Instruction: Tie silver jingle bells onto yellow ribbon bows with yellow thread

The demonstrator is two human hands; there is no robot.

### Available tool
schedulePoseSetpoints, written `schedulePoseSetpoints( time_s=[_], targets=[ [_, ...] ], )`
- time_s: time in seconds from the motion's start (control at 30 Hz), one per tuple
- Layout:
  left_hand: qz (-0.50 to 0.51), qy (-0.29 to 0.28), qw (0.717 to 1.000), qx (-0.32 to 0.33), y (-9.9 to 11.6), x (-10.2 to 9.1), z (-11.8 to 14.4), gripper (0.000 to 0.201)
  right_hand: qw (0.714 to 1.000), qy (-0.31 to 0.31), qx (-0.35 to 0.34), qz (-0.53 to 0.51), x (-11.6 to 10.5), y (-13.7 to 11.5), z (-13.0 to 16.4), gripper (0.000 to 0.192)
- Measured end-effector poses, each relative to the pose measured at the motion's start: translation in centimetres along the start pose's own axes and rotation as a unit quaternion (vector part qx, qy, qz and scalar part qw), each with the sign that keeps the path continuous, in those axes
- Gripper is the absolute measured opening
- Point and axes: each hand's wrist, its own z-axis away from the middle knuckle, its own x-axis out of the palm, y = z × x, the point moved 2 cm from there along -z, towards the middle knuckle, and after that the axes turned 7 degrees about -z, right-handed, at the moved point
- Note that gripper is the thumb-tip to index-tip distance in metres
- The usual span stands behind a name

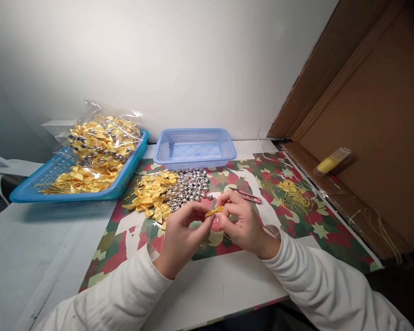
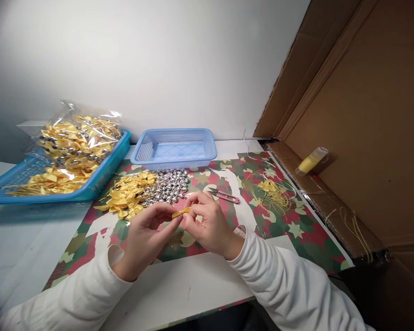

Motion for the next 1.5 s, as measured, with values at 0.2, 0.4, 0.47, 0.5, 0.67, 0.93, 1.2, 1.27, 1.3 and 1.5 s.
schedulePoseSetpoints(
  time_s=[0.2, 0.4, 0.47, 0.5, 0.67, 0.93, 1.2, 1.27, 1.3, 1.5],
  targets=[
    [0.061, -0.016, 0.997, -0.05, -0.12, 0.24, -0.04, 0.009, 1.0, 0.014, 0.016, -0.002, 0.08, 0.25, 0.06, 0.028],
    [0.107, -0.004, 0.991, -0.078, -0.36, 0.27, -0.03, 0.013, 0.999, 0.03, 0.034, -0.017, 0.2, 0.22, 0.05, 0.027],
    [0.094, 0.004, 0.993, -0.071, -0.32, 0.18, -0.06, 0.012, 0.999, 0.033, 0.037, -0.018, 0.07, 0.16, 0.02, 0.027],
    [0.084, 0.006, 0.994, -0.066, -0.29, 0.13, -0.08, 0.012, 0.999, 0.031, 0.039, -0.018, -0.02, 0.1, 0.0, 0.027],
    [0.047, -0.004, 0.998, -0.036, -0.35, 0.06, -0.05, 0.01, 0.999, -0.007, 0.044, 0.003, -0.31, -0.23, -0.11, 0.027],
    [0.025, -0.004, 1.0, -0.012, -0.49, 0.11, 0.03, 0.01, 0.997, -0.01, 0.077, -0.017, -0.12, -0.19, 0.02, 0.026],
    [0.007, 0.001, 1.0, 0.002, -0.52, 0.02, 0.13, 0.011, 0.996, -0.007, 0.083, -0.012, -0.12, -0.19, -0.1, 0.026],
    [0.0, 0.001, 1.0, 0.008, -0.58, 0.01, 0.15, 0.011, 0.996, -0.009, 0.084, -0.013, -0.1, -0.2, -0.08, 0.025],
    [-0.003, 0.002, 1.0, 0.011, -0.6, 0.0, 0.16, 0.011, 0.996, -0.01, 0.084, -0.014, -0.1, -0.2, -0.07, 0.025],
    [-0.017, 0.011, 0.999, 0.031, -0.56, 0.04, 0.12, 0.011, 0.996, -0.006, 0.082, -0.015, -0.03, -0.11, -0.08, 0.024]
  ],
)
